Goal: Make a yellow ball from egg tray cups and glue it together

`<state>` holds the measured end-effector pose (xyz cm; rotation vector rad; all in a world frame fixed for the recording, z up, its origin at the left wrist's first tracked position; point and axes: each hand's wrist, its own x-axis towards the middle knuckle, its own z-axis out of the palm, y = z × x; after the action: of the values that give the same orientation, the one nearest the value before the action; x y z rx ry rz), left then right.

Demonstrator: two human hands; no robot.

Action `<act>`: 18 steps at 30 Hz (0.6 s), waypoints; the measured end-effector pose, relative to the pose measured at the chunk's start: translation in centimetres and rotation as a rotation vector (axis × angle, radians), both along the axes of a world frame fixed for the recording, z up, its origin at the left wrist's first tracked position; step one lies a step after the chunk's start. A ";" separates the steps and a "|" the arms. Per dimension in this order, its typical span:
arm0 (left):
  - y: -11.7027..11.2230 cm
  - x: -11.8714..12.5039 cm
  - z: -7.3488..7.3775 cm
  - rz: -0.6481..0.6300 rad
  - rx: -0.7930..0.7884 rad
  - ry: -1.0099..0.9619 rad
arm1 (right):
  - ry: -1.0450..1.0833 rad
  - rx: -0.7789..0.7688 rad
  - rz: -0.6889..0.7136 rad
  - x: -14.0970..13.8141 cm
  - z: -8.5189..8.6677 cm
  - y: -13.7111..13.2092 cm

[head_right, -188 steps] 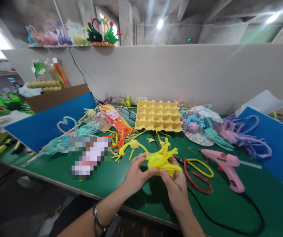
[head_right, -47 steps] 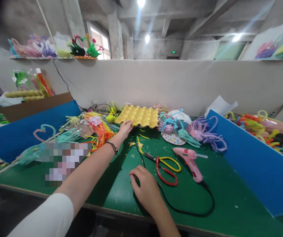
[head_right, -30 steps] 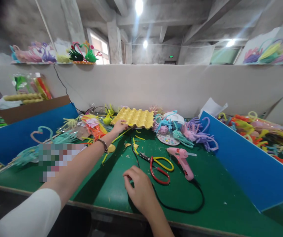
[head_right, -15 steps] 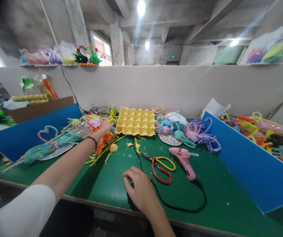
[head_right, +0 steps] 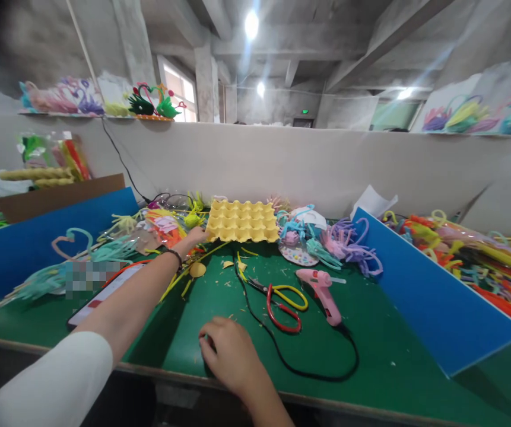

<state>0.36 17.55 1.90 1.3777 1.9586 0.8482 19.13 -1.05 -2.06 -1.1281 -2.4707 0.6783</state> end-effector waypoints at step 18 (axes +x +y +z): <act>-13.5 0.6 -1.5 0.062 0.368 -0.383 | 1.139 -0.301 -0.255 2.8 -1.3 3.8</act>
<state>0.93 4.08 0.39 1.2360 1.6082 1.4413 21.94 2.73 -3.32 -0.7665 -1.2723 1.1974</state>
